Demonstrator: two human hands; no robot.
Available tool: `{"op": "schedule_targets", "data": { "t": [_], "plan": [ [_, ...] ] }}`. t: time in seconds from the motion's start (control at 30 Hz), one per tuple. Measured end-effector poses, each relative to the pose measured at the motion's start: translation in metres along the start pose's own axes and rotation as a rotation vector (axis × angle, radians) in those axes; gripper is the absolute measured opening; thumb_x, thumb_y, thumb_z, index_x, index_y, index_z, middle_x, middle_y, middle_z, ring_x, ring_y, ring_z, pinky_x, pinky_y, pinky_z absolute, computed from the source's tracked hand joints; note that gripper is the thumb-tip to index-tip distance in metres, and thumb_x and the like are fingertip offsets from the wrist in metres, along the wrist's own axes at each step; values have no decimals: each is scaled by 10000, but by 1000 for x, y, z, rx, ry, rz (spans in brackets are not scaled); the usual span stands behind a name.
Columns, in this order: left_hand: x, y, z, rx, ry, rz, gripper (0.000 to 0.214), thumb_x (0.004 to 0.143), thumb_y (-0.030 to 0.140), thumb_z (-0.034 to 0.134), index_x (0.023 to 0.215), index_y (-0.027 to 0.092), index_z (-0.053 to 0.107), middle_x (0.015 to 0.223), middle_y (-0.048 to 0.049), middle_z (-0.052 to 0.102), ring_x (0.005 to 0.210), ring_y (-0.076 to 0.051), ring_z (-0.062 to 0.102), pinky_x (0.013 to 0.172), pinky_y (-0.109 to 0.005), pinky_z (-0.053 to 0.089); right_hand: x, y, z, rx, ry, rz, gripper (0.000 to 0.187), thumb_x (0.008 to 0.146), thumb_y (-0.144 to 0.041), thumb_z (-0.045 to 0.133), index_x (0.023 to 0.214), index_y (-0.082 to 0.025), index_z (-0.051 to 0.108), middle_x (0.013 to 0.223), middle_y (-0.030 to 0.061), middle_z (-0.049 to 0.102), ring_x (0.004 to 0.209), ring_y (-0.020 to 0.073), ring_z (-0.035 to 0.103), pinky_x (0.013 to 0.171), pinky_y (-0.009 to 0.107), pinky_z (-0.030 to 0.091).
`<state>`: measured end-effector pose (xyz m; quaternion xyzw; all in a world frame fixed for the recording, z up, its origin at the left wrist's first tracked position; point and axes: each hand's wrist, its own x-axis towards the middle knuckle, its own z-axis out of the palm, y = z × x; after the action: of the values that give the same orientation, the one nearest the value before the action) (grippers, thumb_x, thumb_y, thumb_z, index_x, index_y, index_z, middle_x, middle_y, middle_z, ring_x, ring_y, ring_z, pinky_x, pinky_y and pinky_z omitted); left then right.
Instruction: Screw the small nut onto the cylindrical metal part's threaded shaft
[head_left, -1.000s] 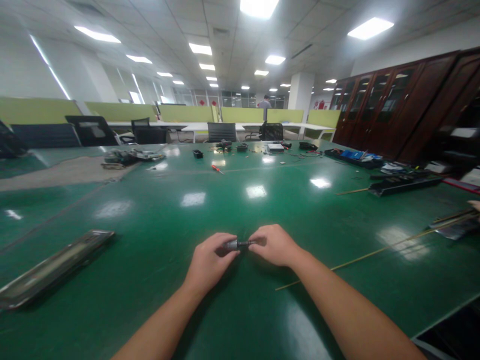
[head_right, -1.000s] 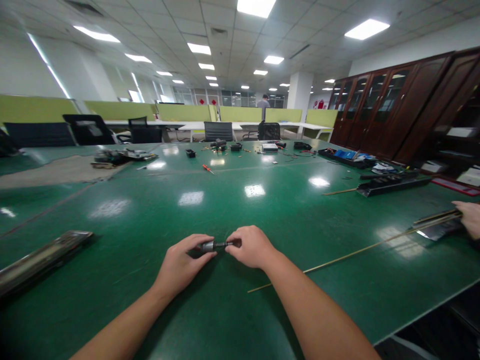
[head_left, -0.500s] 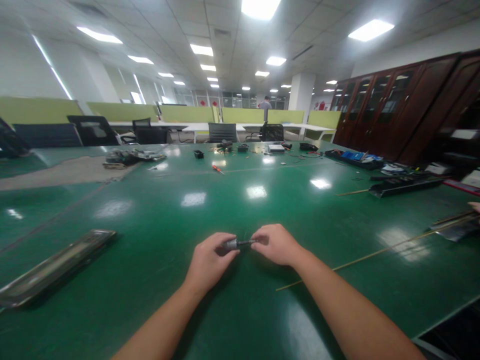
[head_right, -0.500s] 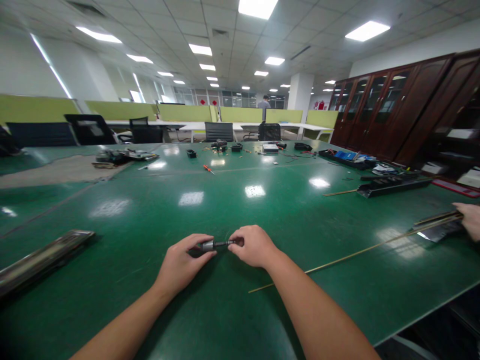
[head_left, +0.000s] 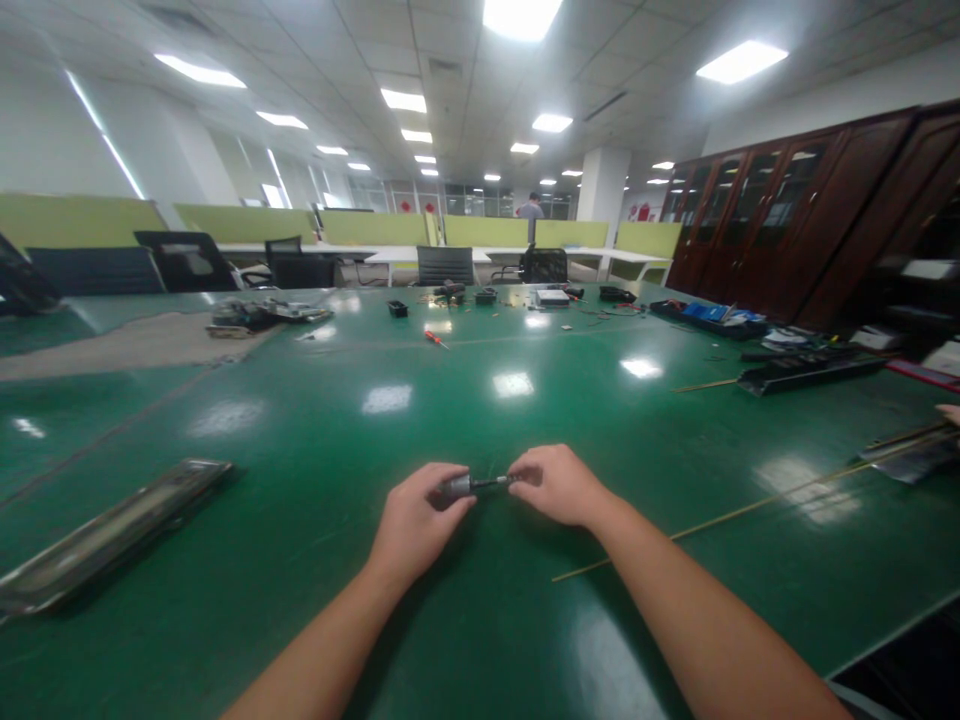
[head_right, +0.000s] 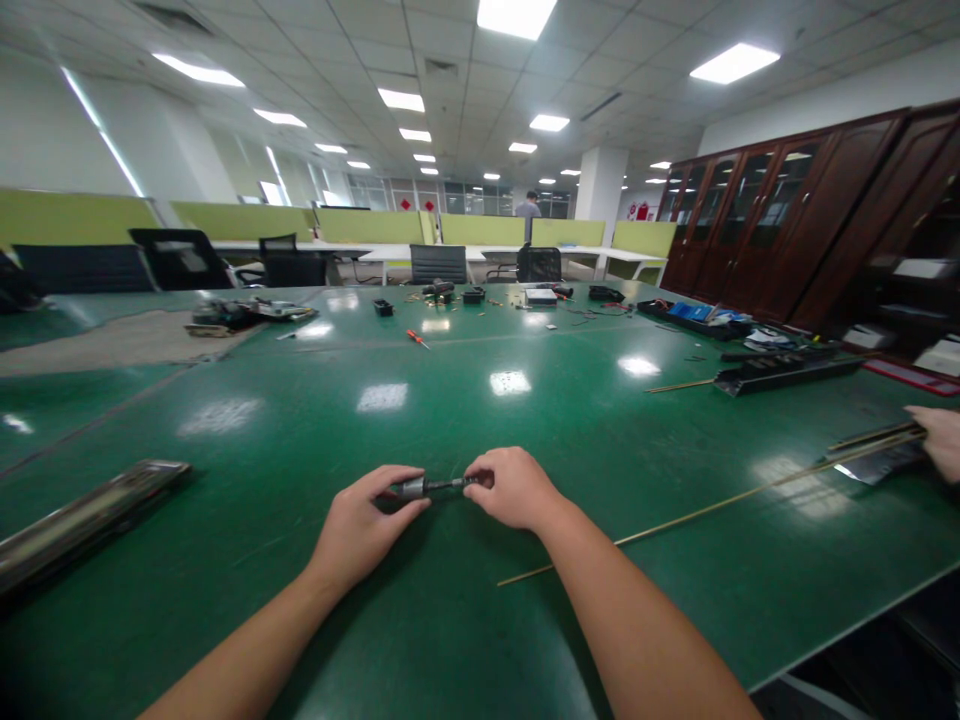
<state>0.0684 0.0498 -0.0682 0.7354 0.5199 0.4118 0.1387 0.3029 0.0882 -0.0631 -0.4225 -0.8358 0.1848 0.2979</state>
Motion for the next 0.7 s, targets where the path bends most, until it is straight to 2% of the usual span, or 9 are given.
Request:
{"op": "schedule_targets", "data": {
  "t": [0.13,0.3,0.4,0.5,0.6,0.7],
  "plan": [
    [0,-1,-2,15,16,-20,250,770,337,711,1003,247,702,1012,-18,701,909,-200,639,777,-311,508,1,2,-3,-1,3,30,168,795,-265,685,928,-213,773,810,10,728,716,144,626,674,249,439],
    [1,2,-3,84,62,-55,302,765,436,708,989,233,702,1001,-40,700,939,-238,636,870,-367,483,2,9,-4,-6,32,111,174,796,-291,686,922,-212,776,805,19,738,715,155,637,666,256,450],
    [3,2,-2,34,54,-159,422,803,514,645,1111,227,666,1027,-52,698,920,-244,643,855,-373,494,3,14,-2,17,35,161,187,798,-302,684,934,-210,775,801,17,744,708,153,646,657,251,463],
    [7,-1,-4,-43,67,-264,556,829,567,575,1260,218,605,1099,-70,695,977,-259,648,911,-401,493,5,18,-1,13,19,184,190,792,-302,688,932,-209,776,803,17,748,711,152,654,657,247,473],
    [11,-1,-14,-139,73,-337,588,801,610,574,1187,173,648,1115,-99,704,1032,-284,656,965,-419,493,6,20,-3,1,16,198,195,794,-308,687,942,-216,777,819,16,754,730,152,665,672,245,483],
    [6,2,-39,-246,97,-403,621,731,621,662,1131,147,645,1097,-125,716,1024,-288,679,954,-392,529,7,20,-5,-10,26,206,199,803,-313,681,951,-222,777,849,21,762,751,157,676,690,246,492]
  ]
}}
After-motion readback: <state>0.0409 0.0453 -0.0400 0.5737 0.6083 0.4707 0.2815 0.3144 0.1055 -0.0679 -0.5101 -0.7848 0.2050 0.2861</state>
